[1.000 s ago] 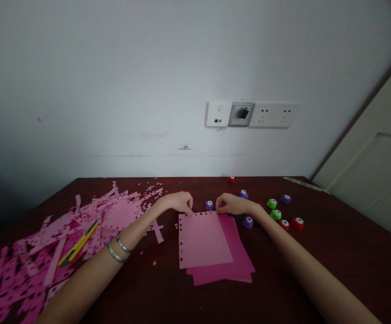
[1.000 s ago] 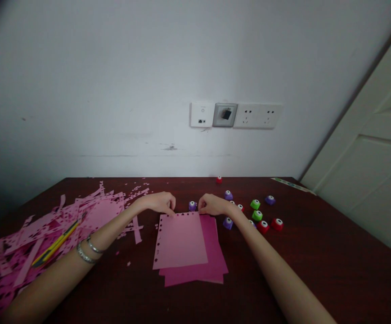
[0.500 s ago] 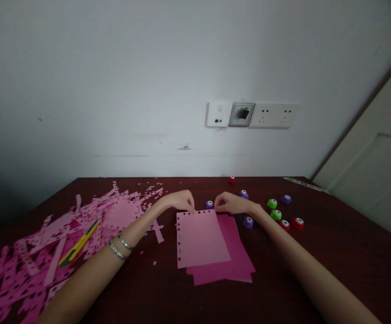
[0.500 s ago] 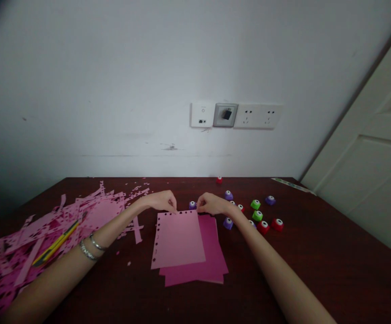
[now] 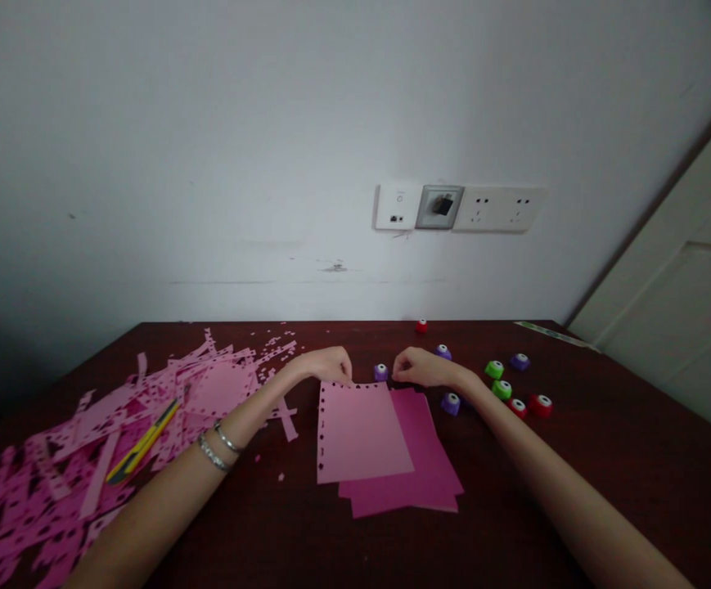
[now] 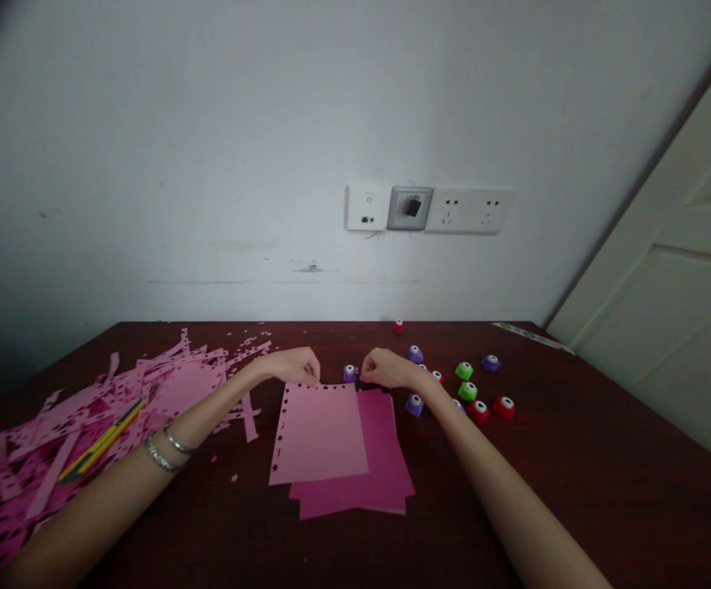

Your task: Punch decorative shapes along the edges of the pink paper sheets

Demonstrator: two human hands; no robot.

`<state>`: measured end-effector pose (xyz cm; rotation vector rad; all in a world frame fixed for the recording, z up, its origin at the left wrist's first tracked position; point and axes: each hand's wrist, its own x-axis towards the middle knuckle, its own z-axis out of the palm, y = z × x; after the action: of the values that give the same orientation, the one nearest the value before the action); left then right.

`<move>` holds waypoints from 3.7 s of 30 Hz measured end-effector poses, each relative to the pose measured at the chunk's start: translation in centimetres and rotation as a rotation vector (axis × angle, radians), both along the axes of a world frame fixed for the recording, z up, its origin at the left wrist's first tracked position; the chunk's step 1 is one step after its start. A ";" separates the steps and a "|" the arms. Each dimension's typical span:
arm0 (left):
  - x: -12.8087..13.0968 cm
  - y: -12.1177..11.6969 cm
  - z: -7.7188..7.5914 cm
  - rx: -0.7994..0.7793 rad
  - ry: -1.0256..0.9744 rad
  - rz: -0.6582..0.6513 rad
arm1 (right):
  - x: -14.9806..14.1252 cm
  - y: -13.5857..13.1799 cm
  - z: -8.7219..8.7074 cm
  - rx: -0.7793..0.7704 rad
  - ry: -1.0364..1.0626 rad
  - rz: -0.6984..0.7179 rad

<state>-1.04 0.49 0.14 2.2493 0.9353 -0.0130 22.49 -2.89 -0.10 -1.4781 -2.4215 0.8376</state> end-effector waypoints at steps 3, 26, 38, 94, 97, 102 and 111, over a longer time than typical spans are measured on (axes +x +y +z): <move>0.0 0.1 -0.1 -0.003 -0.017 -0.006 | 0.0 0.1 -0.2 0.002 -0.007 -0.008; -0.2 0.8 -0.4 0.002 -0.033 -0.005 | 0.3 0.4 -0.5 0.008 -0.019 0.015; -0.3 1.3 -1.2 0.019 -0.048 0.029 | 0.4 0.4 -0.5 0.066 -0.013 0.006; 3.0 0.9 2.1 0.027 -0.068 0.195 | -0.7 1.2 0.7 -0.284 0.090 -0.207; 3.9 1.5 2.0 -0.080 -0.027 0.178 | -1.0 1.6 0.9 -0.330 0.040 -0.205; 4.5 2.8 1.5 -0.185 -0.041 0.130 | -1.3 1.8 1.2 -0.388 -0.021 -0.189; 5.7 4.3 1.0 -0.433 0.185 0.075 | -2.6 2.1 2.2 -0.548 -0.110 -0.184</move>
<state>4.68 4.81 1.18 1.8331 1.0033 -0.3614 19.89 -0.75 2.08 -1.9354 -2.1765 1.4910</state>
